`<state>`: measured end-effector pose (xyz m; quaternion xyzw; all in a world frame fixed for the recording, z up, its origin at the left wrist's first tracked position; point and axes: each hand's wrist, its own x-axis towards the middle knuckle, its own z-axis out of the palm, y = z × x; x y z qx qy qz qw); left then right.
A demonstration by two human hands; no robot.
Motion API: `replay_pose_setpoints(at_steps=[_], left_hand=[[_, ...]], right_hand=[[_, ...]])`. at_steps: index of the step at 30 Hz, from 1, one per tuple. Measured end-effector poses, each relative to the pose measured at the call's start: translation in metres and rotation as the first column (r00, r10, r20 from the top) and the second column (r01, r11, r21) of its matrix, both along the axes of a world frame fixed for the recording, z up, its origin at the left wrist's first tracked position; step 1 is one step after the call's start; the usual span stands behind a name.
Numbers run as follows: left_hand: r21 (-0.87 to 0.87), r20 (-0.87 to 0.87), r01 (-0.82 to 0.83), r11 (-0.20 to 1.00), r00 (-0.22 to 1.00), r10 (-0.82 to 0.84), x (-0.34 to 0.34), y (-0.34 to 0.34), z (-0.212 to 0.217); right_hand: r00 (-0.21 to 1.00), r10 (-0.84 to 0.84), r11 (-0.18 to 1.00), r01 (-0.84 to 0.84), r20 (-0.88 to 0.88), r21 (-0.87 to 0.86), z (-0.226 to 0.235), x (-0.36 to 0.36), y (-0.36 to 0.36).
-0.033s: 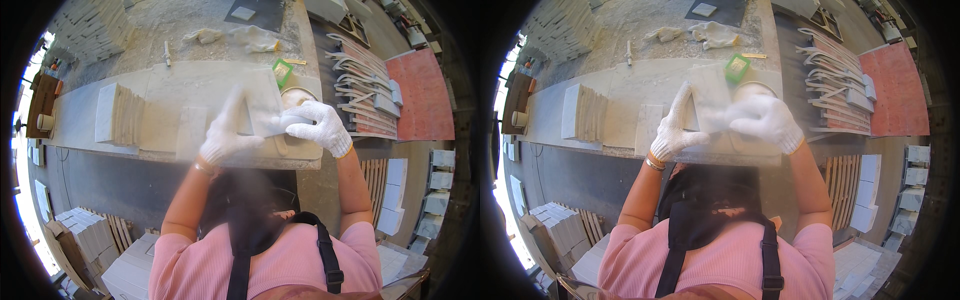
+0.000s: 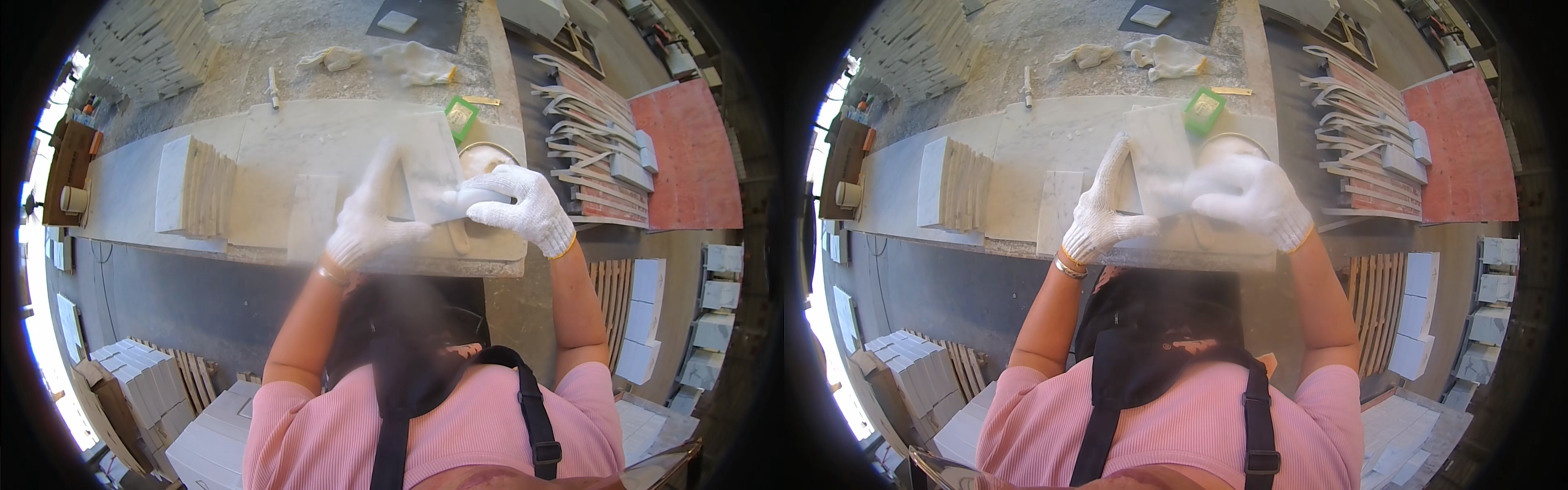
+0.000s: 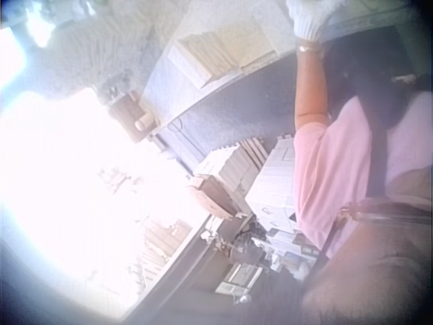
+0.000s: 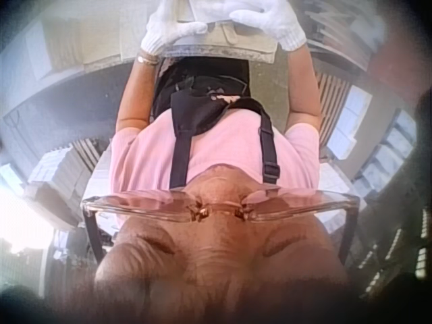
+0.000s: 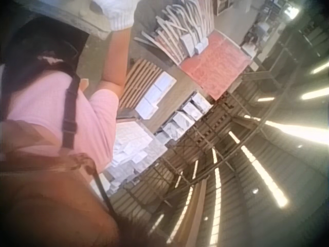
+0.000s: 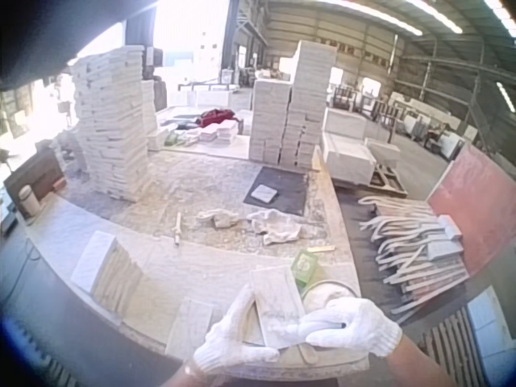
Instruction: The person applies a white paste to the edges of small rectangular tiles using a small metal spatula, then smooths the edges with a green sponge. The person repeats this process on multiple tiles, stacking the finished pieces on the table.
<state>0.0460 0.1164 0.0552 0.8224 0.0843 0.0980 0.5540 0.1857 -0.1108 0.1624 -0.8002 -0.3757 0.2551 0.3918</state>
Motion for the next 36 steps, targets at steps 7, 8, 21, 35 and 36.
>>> replay_pose_setpoints(at_steps=[7,8,21,35,36], left_hand=[[0.009,0.016,-0.006,1.0,1.0,0.005,0.001,0.0,-0.004],[0.005,0.009,-0.007,1.0,1.0,0.007,0.001,0.0,-0.005],[-0.034,0.05,0.022,0.999,0.999,-0.02,0.002,0.0,-0.003],[0.393,0.093,-0.015,0.92,0.995,-0.024,0.061,0.041,0.03],[0.528,0.034,-0.014,0.849,0.999,-0.005,0.068,0.04,0.034]], right_hand=[[0.981,-0.068,0.995,0.079,-0.18,0.055,0.002,0.0,-0.001],[0.98,-0.071,0.995,0.082,-0.184,0.056,0.002,0.0,-0.001],[0.857,-0.375,0.795,0.493,-0.354,0.353,-0.049,0.079,-0.05],[0.837,-0.535,0.839,0.542,0.114,-0.039,-0.148,0.157,-0.036],[0.854,-0.5,0.858,0.511,0.144,-0.052,-0.147,0.157,-0.038]])
